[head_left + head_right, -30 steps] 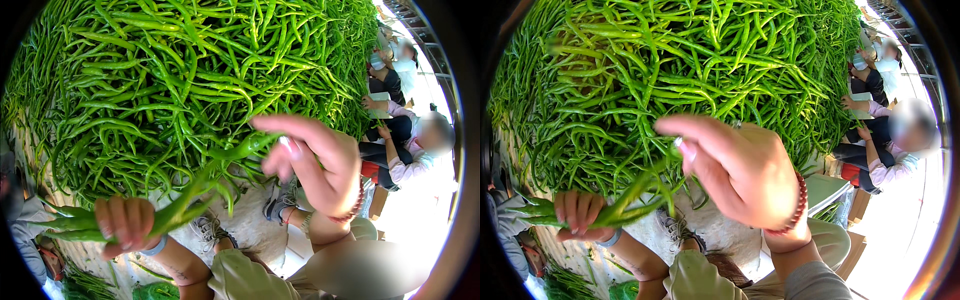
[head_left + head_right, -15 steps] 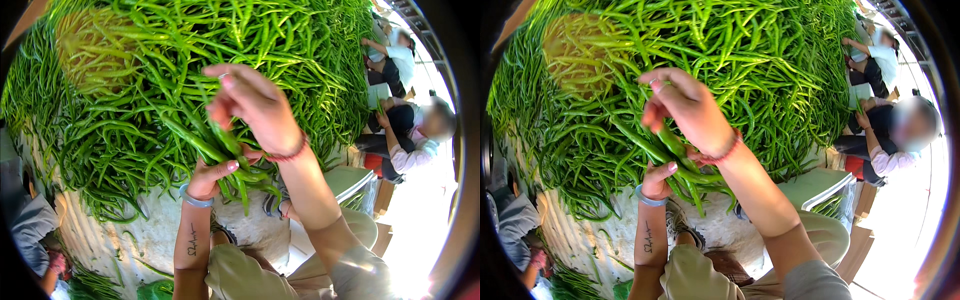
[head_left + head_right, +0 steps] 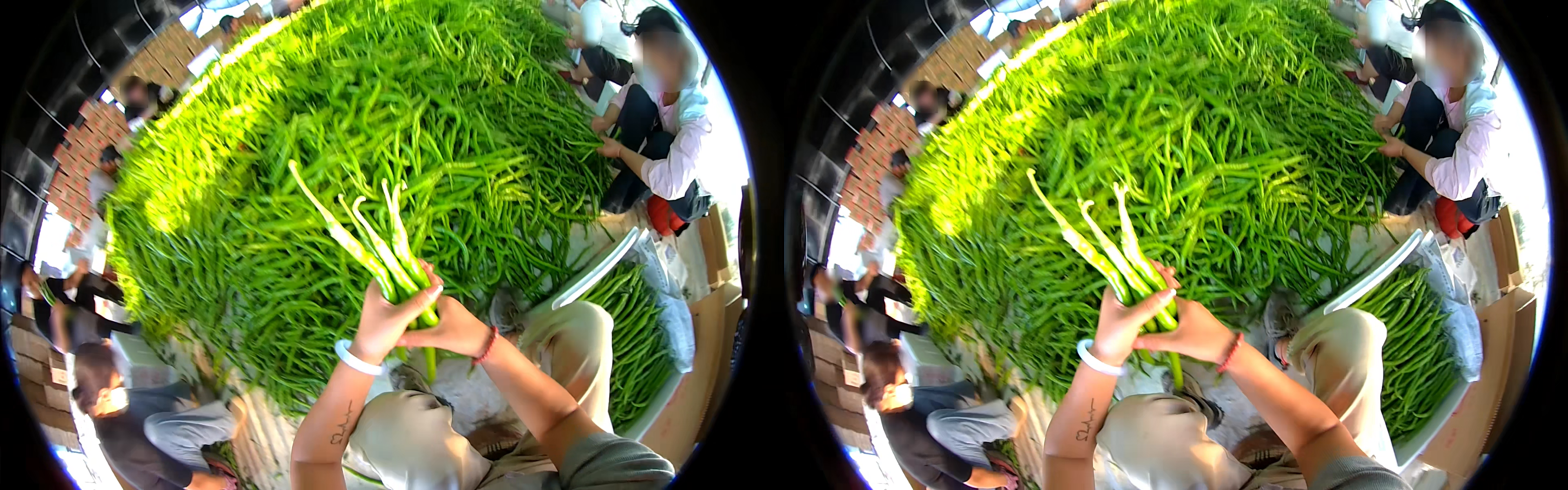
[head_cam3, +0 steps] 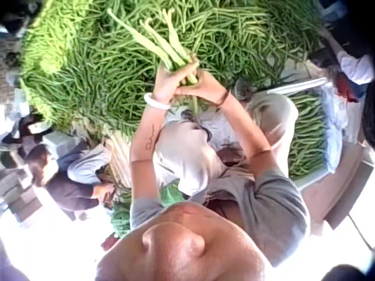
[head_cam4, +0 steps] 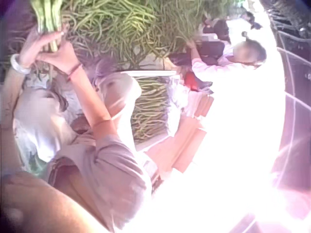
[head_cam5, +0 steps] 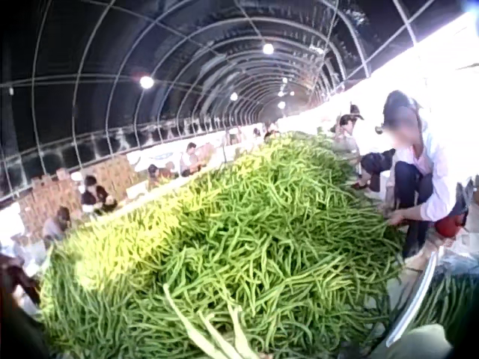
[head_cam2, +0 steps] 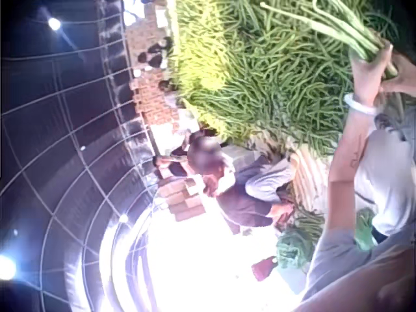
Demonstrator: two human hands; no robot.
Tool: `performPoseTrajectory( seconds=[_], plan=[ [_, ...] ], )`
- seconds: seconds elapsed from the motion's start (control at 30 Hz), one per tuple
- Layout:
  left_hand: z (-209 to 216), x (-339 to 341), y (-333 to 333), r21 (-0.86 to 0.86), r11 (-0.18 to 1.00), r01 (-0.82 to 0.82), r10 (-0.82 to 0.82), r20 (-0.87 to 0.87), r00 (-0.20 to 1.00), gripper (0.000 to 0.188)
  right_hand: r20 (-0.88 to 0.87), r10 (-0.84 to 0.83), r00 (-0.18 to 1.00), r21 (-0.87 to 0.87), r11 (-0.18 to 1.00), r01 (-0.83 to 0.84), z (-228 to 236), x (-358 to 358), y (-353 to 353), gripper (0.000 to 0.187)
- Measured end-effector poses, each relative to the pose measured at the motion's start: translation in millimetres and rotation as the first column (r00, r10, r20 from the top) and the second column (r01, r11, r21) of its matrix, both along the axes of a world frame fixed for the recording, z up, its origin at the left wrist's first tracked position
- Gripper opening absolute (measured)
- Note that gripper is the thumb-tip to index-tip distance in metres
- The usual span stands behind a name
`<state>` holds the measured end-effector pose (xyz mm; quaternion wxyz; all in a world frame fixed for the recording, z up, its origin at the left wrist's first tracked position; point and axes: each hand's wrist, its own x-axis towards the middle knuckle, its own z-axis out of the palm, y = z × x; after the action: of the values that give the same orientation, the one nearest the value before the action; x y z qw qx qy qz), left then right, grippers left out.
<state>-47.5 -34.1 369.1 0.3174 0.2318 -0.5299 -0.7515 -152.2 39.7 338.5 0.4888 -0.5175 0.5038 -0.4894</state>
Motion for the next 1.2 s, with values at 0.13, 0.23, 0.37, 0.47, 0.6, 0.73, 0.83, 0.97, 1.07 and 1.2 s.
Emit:
performPoseTrajectory(
  seconds=[0.13,0.23,0.37,0.47,0.6,0.73,0.83,0.97,1.07,1.2],
  plan=[
    [79.8,-3.7,39.3,-0.227,0.973,0.036,-0.011,0.108,0.994,0.029,0.370,-0.046,0.928,0.018,0.999,0.043,61.9,3.6,43.3,0.035],
    [124.3,-41.4,85.8,-0.327,0.941,0.089,-0.095,-0.003,0.995,0.031,0.441,-0.042,0.896,-0.274,0.945,0.179,90.6,-21.7,83.0,0.032],
    [154.8,-84.7,141.2,-0.382,0.909,0.166,-0.217,-0.096,0.971,0.049,0.523,-0.157,0.838,-0.257,0.908,0.330,159.3,-80.4,170.6,0.028],
    [147.8,-85.6,168.4,-0.395,0.898,0.191,-0.235,-0.065,0.970,0.046,0.449,-0.375,0.811,-0.268,0.810,0.522,170.1,-162.2,251.2,0.031],
    [77.7,-54.9,182.2,-0.245,0.944,0.220,-0.212,0.057,0.976,0.041,0.399,-0.704,0.587,-0.170,0.573,0.802,158.2,-232.6,388.2,0.040],
    [31.2,-42.4,201.8,-0.079,0.941,0.330,-0.313,0.175,0.934,0.037,0.349,-0.924,0.159,0.179,0.232,0.956,84.0,-238.9,526.8,0.029],
    [13.0,-37.5,205.6,-0.018,0.950,0.311,-0.297,0.246,0.923,0.034,0.306,-0.952,0.024,0.421,0.158,0.893,14.4,-220.1,580.1,0.028],
    [4.3,-44.8,199.8,-0.004,0.964,0.267,-0.258,0.236,0.937,0.031,0.270,-0.958,-0.092,0.562,0.080,0.823,-77.2,-215.3,587.0,0.025],
    [6.0,-55.0,197.5,-0.005,0.958,0.288,-0.279,0.227,0.933,0.029,0.036,-0.987,-0.157,0.636,-0.098,0.766,-117.0,-231.6,595.6,0.045],
    [8.6,-58.3,195.3,-0.032,0.953,0.300,-0.282,0.259,0.924,0.027,-0.721,-0.645,-0.255,0.060,-0.425,0.903,-144.7,-231.5,617.0,0.059]
  ],
)
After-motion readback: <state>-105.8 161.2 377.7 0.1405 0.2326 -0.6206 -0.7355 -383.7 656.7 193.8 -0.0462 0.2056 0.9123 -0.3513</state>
